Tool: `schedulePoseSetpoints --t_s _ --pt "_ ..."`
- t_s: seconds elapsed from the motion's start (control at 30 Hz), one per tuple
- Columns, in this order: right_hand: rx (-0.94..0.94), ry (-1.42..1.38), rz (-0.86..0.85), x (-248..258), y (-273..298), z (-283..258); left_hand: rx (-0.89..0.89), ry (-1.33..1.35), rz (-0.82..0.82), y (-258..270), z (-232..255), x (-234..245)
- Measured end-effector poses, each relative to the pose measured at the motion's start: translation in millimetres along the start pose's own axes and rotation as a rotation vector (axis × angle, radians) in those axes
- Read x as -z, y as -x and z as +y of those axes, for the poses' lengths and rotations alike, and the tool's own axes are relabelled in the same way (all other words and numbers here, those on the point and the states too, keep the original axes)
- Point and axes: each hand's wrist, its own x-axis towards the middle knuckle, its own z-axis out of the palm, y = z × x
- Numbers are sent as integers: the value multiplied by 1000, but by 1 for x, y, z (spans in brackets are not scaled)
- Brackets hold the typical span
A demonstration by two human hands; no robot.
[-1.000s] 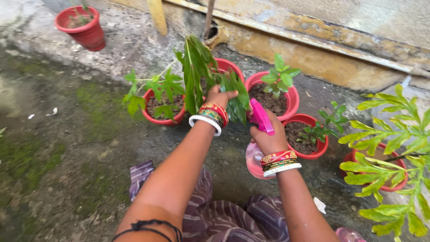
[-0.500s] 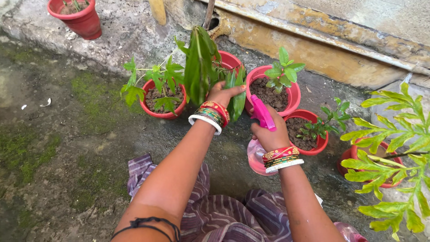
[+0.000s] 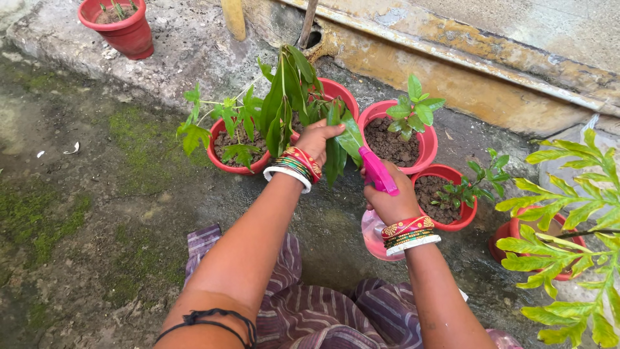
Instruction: The person sprays water onto several potted plants using a spray bottle and wipes the leaves of one plant by hand.
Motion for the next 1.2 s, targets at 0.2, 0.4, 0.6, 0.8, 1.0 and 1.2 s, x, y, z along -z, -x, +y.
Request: schedulePoseSetpoints --t_s 0.2,0.4,0.6,0.8,1.0,1.2 --pt "11 -35 -45 3 1 0 -35 -49 11 -2 5 8" --pt "16 -83 -15 5 4 -9 23 -33 63 -3 1 9" --pt "31 -38 8 7 3 -9 25 41 18 0 2 8" --pt "15 -61 -48 7 3 -7 -24 26 25 16 17 -9" --pt "-20 -7 15 8 2 -4 -90 -29 20 20 21 -20" --pt "10 -37 -60 8 6 -9 -135 -12 -46 -6 1 2"
